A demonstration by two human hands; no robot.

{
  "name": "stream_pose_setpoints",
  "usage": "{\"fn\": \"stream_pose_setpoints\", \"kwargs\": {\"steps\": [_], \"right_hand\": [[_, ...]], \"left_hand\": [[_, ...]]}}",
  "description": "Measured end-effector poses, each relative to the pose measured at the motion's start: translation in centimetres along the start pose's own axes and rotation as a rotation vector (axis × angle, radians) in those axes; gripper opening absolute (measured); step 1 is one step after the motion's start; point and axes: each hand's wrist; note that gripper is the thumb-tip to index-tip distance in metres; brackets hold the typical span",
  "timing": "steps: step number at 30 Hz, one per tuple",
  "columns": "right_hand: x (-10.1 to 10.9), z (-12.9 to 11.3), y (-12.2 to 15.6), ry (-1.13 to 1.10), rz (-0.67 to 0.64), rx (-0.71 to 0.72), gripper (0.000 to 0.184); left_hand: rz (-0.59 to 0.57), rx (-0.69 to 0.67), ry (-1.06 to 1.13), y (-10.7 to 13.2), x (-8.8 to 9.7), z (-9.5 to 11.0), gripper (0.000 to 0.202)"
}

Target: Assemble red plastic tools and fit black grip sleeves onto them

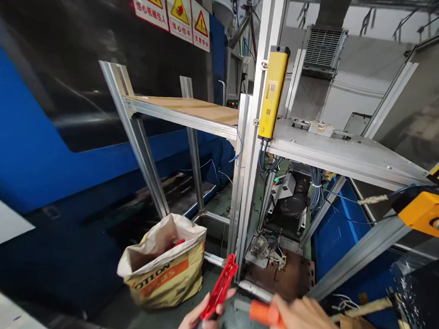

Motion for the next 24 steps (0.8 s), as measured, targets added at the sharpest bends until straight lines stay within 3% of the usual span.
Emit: {"fn": "stream_pose_setpoints", "kwargs": {"steps": [5,7,9,11,13,16,20,24], "right_hand": [[1.0,-0.1,-2.3,-0.021,-0.107,0.15,0.02],[1.8,-0.6,-3.0,-0.09,-0.181,0.104,0.026],[3.2,-1.3,-3.5,-0.18,-0.333,0.017,0.036],[4.8,-1.9,-4.0,-0.246,-0.577,0.029,0.037],[5.9,-2.1,-4.3,-0.294,-0.681,0.032,0.035],[6.3,-1.9,-4.4,-0.343,-0.543,-0.075,0.038],[5.6,-1.7,-4.6,-0.342,-0.616,0.003,0.036],[6.2,-1.6,-4.7,-0.348,-0.522,-0.048,0.037]], "left_hand": [[0.167,-0.278,-0.536,1.0,2.1,-0.1,0.05],[0.247,-0.436,-0.799,1.3,3.2,0.4,0.055],[0.329,-0.55,-1.037,1.6,4.4,0.9,0.054],[0.4,-0.603,-1.247,1.8,5.4,1.1,0.049],[0.439,-0.637,-1.428,2.0,6.2,1.0,0.044],[0.458,-0.733,-1.637,2.2,7.1,0.7,0.041],[0.469,-0.866,-1.824,2.7,8.0,0.8,0.037],[0.433,-0.957,-1.928,3.1,8.6,1.7,0.034]]}}
Point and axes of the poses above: each hand's wrist, its own y-axis away from the middle knuckle, its own x-axis out of the back of the hand, z = x × y, and after that the axes turned 14 degrees about -z, right-handed
